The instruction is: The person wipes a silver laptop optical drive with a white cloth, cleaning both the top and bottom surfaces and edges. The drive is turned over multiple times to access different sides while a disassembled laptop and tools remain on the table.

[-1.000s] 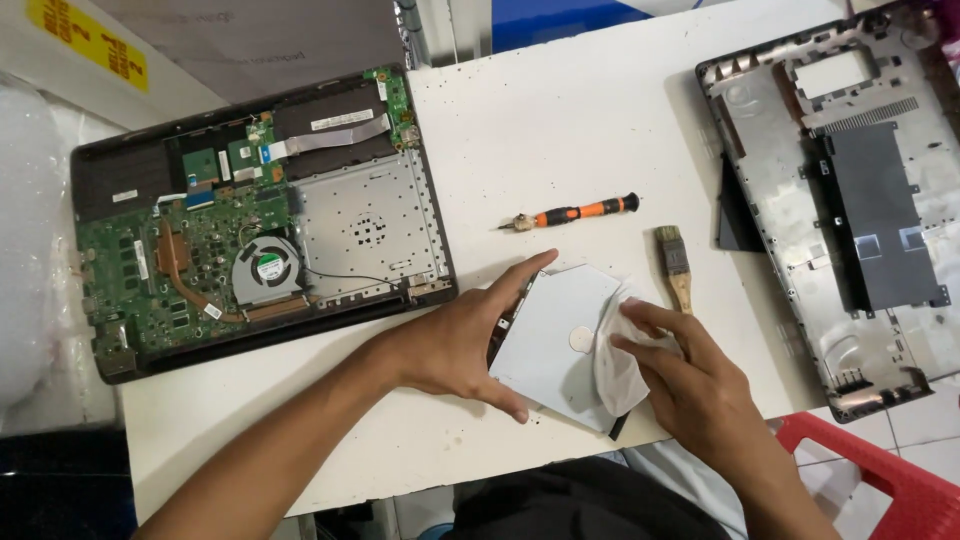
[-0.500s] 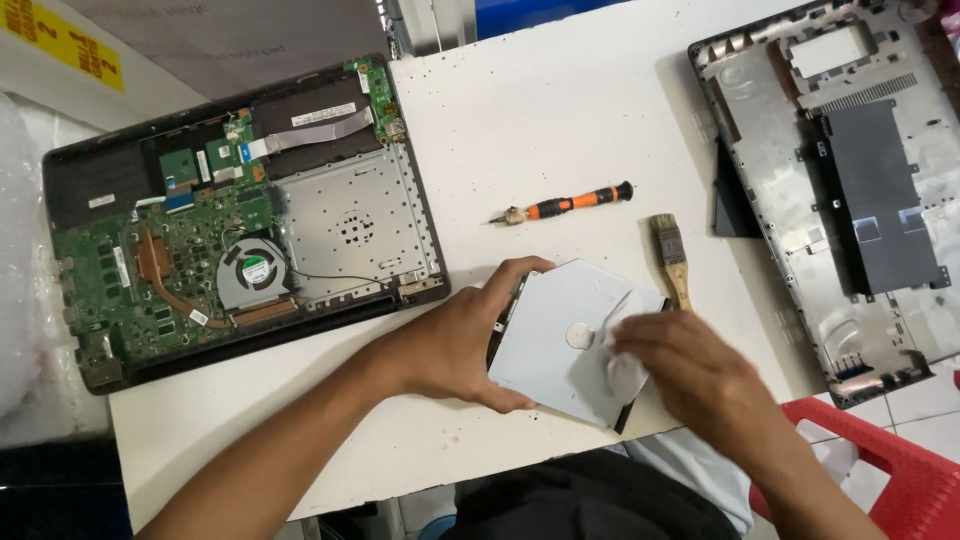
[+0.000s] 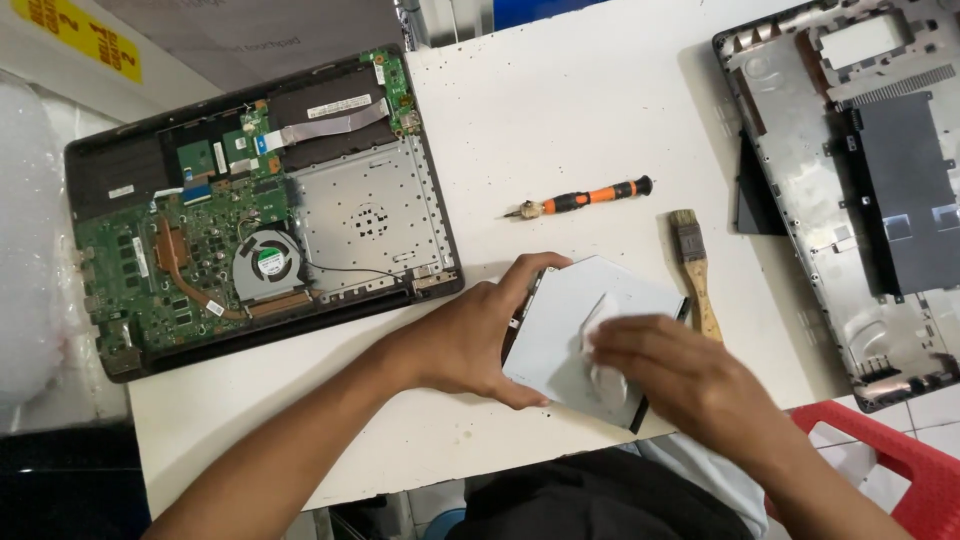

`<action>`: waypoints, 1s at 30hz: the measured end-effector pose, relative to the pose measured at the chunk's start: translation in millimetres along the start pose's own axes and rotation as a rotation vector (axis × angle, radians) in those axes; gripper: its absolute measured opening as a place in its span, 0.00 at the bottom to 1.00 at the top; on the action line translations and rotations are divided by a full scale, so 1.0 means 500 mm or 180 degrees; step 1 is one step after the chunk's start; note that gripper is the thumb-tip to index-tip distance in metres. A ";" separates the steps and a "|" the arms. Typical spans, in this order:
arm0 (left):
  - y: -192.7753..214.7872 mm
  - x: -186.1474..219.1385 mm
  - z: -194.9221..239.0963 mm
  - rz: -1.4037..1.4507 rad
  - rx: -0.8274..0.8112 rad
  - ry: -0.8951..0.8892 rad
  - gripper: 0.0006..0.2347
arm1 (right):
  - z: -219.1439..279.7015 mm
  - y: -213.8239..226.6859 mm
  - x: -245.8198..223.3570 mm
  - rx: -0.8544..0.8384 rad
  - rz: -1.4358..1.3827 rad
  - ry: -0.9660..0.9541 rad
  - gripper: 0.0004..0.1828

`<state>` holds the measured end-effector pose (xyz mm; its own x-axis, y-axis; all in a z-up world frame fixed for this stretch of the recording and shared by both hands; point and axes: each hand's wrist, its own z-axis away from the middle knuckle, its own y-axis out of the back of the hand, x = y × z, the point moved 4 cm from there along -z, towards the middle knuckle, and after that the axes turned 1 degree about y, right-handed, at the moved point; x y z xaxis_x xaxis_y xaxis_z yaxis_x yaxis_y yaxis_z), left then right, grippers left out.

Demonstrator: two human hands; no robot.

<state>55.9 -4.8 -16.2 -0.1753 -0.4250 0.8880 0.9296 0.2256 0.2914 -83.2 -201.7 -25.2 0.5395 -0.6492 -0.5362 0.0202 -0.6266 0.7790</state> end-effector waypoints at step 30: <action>-0.009 -0.001 -0.005 -0.0229 -0.0077 0.0374 0.58 | -0.107 -0.034 -0.075 0.0045 -0.0284 0.0687 0.14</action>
<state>52.7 -7.6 -18.7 -0.2040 -0.5395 0.8169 0.9237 0.1703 0.3431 -58.6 -143.7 -0.7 0.7036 -0.4846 -0.5197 0.0649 -0.6845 0.7261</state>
